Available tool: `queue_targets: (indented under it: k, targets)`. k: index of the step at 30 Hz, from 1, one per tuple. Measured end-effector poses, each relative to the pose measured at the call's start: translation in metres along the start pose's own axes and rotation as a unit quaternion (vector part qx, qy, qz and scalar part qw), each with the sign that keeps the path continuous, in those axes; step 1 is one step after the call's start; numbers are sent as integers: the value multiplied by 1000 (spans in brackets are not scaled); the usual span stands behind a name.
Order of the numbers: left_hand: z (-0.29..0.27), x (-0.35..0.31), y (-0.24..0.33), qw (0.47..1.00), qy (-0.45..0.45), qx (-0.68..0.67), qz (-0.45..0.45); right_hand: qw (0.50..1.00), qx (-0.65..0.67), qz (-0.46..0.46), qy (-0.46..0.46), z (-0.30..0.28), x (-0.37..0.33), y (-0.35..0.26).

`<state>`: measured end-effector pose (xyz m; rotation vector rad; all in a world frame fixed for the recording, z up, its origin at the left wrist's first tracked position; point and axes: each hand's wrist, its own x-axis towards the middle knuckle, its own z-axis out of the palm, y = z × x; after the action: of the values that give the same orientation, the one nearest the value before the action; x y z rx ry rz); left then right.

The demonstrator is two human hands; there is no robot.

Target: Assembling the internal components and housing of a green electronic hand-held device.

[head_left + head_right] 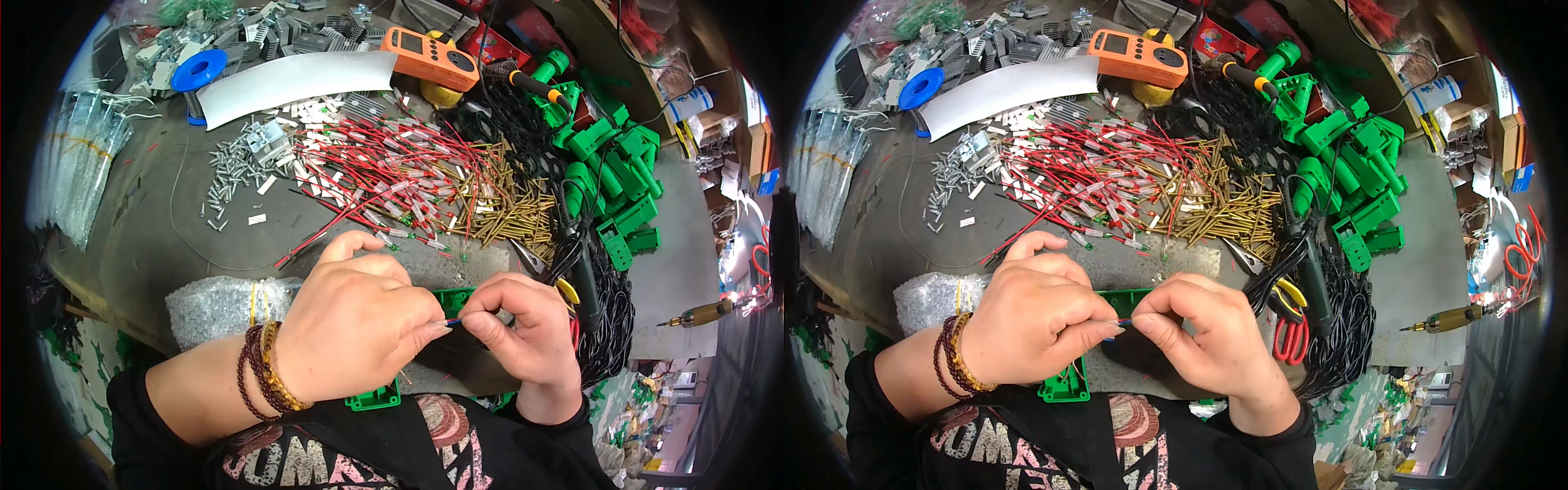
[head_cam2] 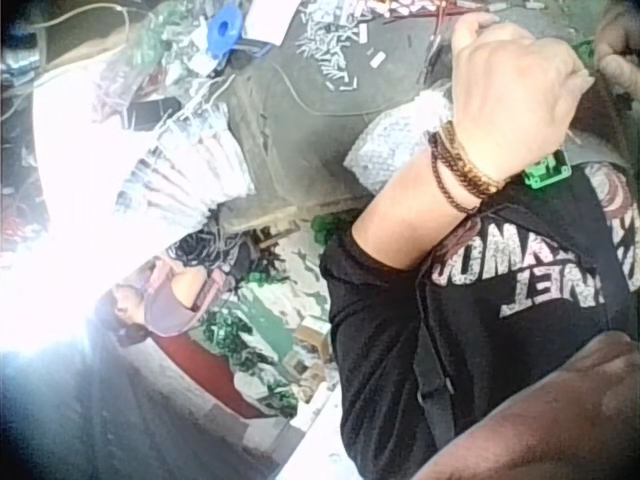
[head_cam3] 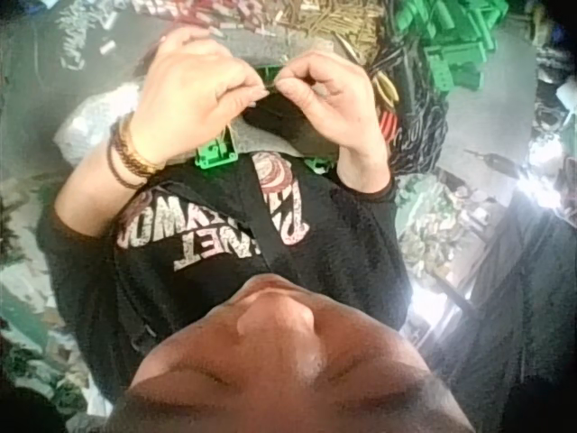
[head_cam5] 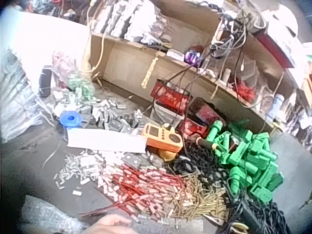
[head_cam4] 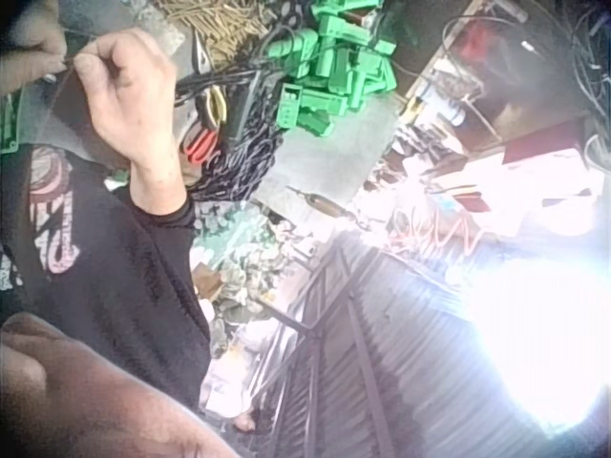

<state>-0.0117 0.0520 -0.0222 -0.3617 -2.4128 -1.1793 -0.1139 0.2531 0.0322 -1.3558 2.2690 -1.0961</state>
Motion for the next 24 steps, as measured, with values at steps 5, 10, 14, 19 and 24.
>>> queue_targets:
  k: [5, 10, 14, 19, 24]
  targets:
    - [0, -1, 1, 1000, 14, 15, 23, 999, -4, 43, -16, 4, -3, -6]
    - [0, 0, 1, 1000, 13, 16, 22, 995, 69, 71, -3, -1, -11, 1]
    - [0, 0, 1, 999, 13, 19, 33, 998, 50, 8, 36, 24, -6, -2]
    - [0, -1, 1, 999, 24, 21, 40, 996, 51, 64, 40, 9, -12, 5]
    - [0, 0, 1, 999, 12, 16, 38, 995, 80, 60, 31, 14, -15, -3]
